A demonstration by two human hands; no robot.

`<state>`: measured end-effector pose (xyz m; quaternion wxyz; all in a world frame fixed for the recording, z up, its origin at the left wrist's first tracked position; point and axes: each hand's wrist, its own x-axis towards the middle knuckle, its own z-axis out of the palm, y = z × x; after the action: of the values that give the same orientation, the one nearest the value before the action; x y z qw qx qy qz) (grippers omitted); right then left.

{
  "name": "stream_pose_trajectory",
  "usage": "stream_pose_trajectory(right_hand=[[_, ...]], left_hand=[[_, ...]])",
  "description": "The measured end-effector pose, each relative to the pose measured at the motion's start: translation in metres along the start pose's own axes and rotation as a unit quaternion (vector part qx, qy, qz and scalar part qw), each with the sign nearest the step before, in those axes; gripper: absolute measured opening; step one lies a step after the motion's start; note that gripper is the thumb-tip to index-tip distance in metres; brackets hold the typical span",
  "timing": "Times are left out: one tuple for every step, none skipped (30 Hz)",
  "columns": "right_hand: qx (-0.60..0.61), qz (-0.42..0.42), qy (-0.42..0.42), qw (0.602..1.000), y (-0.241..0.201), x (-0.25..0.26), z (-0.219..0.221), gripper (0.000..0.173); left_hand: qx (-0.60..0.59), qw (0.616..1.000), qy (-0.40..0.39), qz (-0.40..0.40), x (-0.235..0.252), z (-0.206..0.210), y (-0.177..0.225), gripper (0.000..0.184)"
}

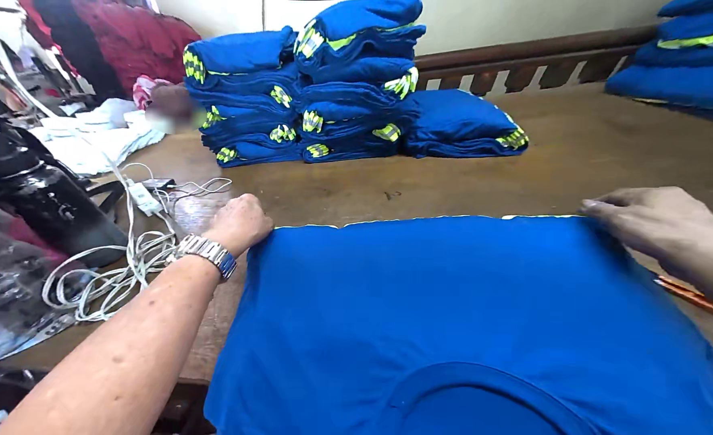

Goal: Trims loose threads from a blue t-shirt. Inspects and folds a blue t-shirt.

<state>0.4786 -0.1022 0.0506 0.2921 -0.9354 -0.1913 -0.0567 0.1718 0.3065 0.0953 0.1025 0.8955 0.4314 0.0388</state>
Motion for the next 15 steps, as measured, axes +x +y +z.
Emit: stream_pose_trajectory(right_hand=[[-0.008,0.007,-0.001,1.0,0.001,0.009,0.004,0.044],[-0.01,0.014,-0.001,1.0,0.003,0.017,0.007,0.044],[-0.01,0.026,-0.004,1.0,0.007,0.025,0.01,0.042],[-0.009,0.043,-0.016,0.999,0.009,0.033,0.01,0.04],[-0.008,0.065,-0.035,0.997,0.009,0.038,0.01,0.036],[-0.004,0.088,-0.055,0.995,0.008,0.042,0.009,0.035],[0.001,0.108,-0.072,0.992,0.006,0.045,0.008,0.034],[0.013,0.125,-0.087,0.988,0.004,0.046,0.008,0.034],[0.02,0.137,-0.102,0.985,0.003,0.047,0.009,0.034],[0.027,0.144,-0.116,0.982,0.002,0.047,0.009,0.035],[0.029,0.15,-0.127,0.98,0.002,0.049,0.01,0.035],[0.031,0.159,-0.137,0.977,0.001,0.05,0.009,0.035],[0.031,0.169,-0.145,0.974,0.0,0.052,0.009,0.035],[0.031,0.177,-0.146,0.973,0.002,0.053,0.011,0.036],[0.036,0.186,-0.149,0.97,0.005,0.056,0.015,0.038]], left_hand=[[0.02,1.0,-0.002,0.006,-0.002,-0.001,0.004,0.029],[0.03,1.0,-0.004,0.006,-0.003,-0.003,0.009,0.028],[0.026,1.0,-0.006,0.001,-0.004,-0.004,0.012,0.028],[0.003,1.0,-0.009,-0.014,-0.004,-0.006,0.014,0.028],[-0.04,0.998,-0.015,-0.037,-0.002,-0.008,0.014,0.027],[-0.097,0.993,-0.021,-0.063,0.001,-0.008,0.011,0.024],[-0.155,0.984,-0.025,-0.089,0.004,-0.007,0.006,0.02],[-0.205,0.972,-0.025,-0.113,0.007,-0.006,0.002,0.018],[-0.238,0.962,-0.028,-0.13,0.01,-0.005,-0.001,0.021],[-0.259,0.955,-0.04,-0.141,0.012,-0.004,-0.002,0.035],[-0.271,0.95,-0.046,-0.149,0.013,-0.002,-0.002,0.04],[-0.278,0.946,-0.053,-0.156,0.014,-0.001,-0.002,0.04],[-0.28,0.944,-0.06,-0.162,0.015,0.001,-0.002,0.036],[-0.288,0.941,-0.062,-0.167,0.016,0.003,-0.003,0.034],[-0.308,0.935,-0.054,-0.169,0.018,0.006,-0.005,0.032]])
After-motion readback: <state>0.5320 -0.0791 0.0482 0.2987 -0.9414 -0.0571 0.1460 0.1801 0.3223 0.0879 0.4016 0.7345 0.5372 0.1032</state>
